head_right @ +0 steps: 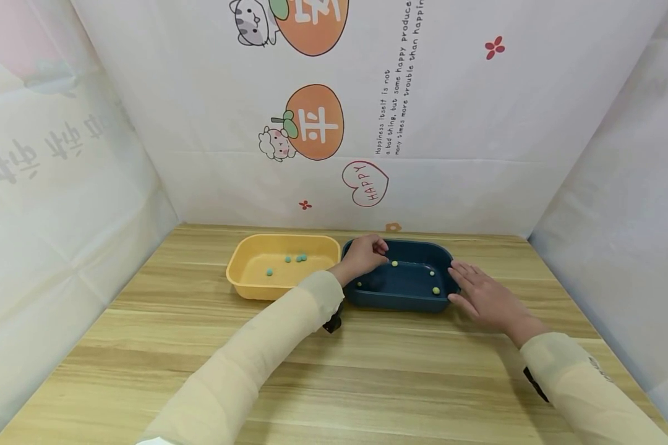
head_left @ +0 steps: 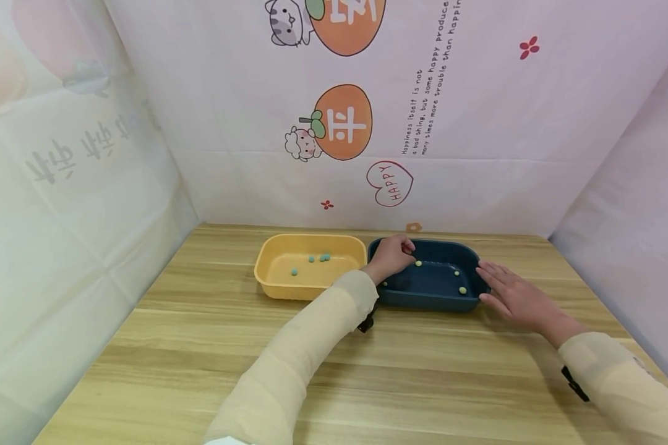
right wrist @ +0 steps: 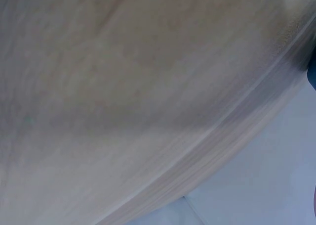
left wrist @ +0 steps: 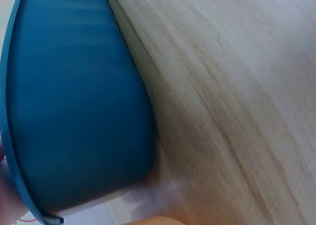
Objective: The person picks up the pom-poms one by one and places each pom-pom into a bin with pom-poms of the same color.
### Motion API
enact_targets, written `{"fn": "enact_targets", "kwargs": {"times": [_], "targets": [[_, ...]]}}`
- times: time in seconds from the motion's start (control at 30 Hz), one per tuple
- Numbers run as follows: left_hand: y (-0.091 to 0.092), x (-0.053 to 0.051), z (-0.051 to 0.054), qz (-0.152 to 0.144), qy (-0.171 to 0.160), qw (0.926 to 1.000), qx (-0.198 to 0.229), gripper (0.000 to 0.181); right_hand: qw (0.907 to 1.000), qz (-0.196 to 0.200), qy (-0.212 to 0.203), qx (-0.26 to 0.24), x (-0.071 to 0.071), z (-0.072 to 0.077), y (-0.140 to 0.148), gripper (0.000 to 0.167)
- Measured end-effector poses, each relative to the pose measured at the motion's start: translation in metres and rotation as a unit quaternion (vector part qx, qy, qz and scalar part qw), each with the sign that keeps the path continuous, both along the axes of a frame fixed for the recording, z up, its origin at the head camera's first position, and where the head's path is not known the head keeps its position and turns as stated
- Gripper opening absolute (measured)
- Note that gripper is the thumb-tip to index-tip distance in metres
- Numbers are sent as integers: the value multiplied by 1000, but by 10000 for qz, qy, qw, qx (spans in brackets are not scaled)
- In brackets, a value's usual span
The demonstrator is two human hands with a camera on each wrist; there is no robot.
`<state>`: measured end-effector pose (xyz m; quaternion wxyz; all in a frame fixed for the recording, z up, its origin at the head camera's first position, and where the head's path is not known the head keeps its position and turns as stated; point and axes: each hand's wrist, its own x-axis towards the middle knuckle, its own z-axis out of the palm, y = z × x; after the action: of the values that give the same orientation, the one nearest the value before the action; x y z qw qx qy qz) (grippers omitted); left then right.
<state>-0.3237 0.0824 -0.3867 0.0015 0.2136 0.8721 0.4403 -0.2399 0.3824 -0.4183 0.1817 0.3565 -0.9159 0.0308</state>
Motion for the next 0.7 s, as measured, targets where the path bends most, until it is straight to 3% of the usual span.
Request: {"fn": "enact_targets", "kwargs": {"times": [0.37, 0.7], "targets": [[-4, 7, 7, -335, 42, 9994, 16, 20, 9999, -89, -124, 1, 0, 2, -1, 58], [-17, 16, 21, -846, 158, 9962, 104, 16, 9995, -203, -196, -148, 1, 11, -3, 59]]}}
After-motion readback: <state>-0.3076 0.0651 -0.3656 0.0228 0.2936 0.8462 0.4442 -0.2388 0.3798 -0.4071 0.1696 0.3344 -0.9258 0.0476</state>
